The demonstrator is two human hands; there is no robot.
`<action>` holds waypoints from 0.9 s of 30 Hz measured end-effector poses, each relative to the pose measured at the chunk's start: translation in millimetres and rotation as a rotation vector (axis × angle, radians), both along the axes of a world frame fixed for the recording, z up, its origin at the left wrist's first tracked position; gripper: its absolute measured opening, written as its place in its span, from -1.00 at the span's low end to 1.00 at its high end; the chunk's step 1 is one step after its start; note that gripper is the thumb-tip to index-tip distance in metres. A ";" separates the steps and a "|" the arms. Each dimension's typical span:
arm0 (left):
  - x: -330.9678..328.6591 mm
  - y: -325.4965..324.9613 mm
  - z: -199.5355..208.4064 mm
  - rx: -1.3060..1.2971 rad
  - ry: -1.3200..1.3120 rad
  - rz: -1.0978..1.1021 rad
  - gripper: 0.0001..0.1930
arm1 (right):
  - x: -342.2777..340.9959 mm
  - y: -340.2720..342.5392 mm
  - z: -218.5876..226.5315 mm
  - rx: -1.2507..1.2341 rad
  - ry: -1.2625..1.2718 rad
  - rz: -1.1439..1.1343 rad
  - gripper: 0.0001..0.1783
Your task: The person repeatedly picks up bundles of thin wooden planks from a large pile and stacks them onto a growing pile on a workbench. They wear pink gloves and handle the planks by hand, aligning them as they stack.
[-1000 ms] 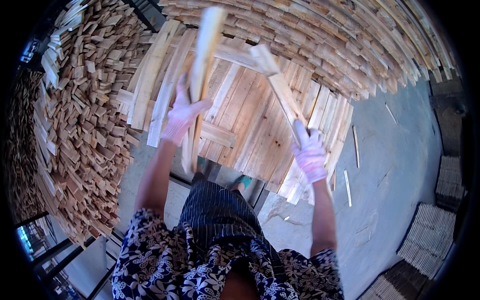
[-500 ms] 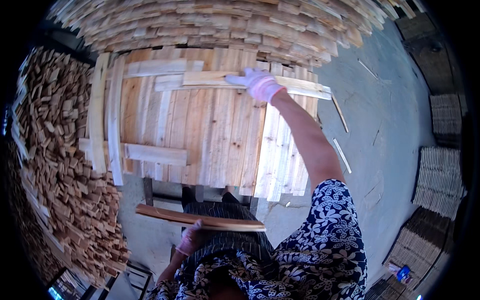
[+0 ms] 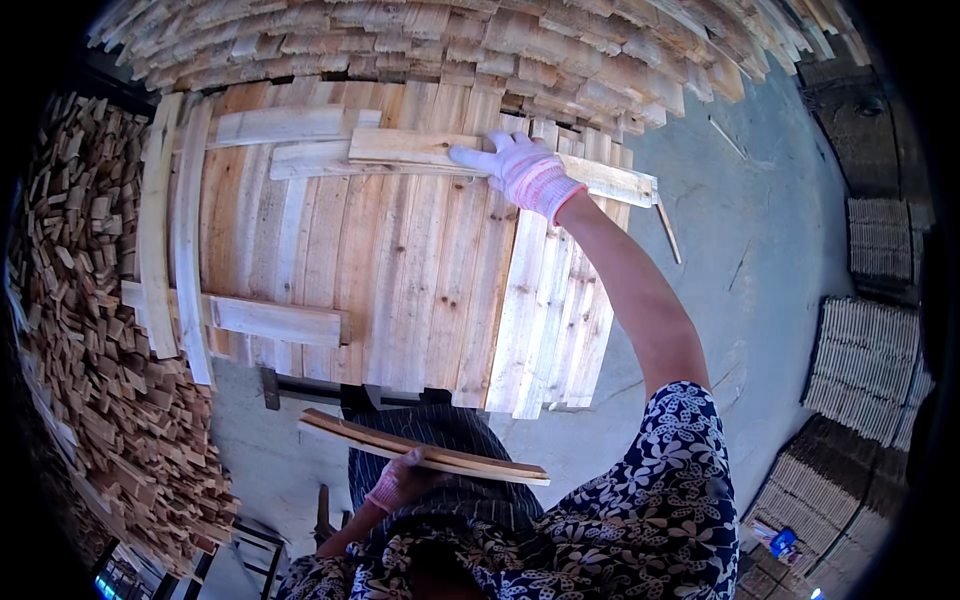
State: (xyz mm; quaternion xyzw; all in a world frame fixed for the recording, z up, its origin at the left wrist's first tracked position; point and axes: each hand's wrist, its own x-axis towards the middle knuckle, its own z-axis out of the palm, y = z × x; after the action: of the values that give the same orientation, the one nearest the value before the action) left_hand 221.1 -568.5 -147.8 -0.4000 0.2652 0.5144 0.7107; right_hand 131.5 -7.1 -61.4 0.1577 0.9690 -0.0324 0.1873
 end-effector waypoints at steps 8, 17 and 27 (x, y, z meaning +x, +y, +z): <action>-10.0 74.2 1.0 0.331 0.553 -0.131 -0.31 | -36.3 -10.1 13.6 -0.084 -0.028 0.098 -0.24; -30.8 119.9 6.4 0.245 0.136 0.288 -0.03 | -15.0 -15.4 5.4 0.178 0.185 0.104 -0.26; 12.7 63.3 3.9 0.196 0.124 0.145 -0.28 | 231.4 -48.2 -54.6 -0.234 0.456 -1.276 -0.15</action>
State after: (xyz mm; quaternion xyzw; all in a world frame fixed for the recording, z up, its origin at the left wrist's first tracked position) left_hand 233.8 -505.2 -143.9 -0.3143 0.2273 0.6116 0.6895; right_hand 362.9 -55.3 -116.0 0.6656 0.6918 -0.2730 -0.0614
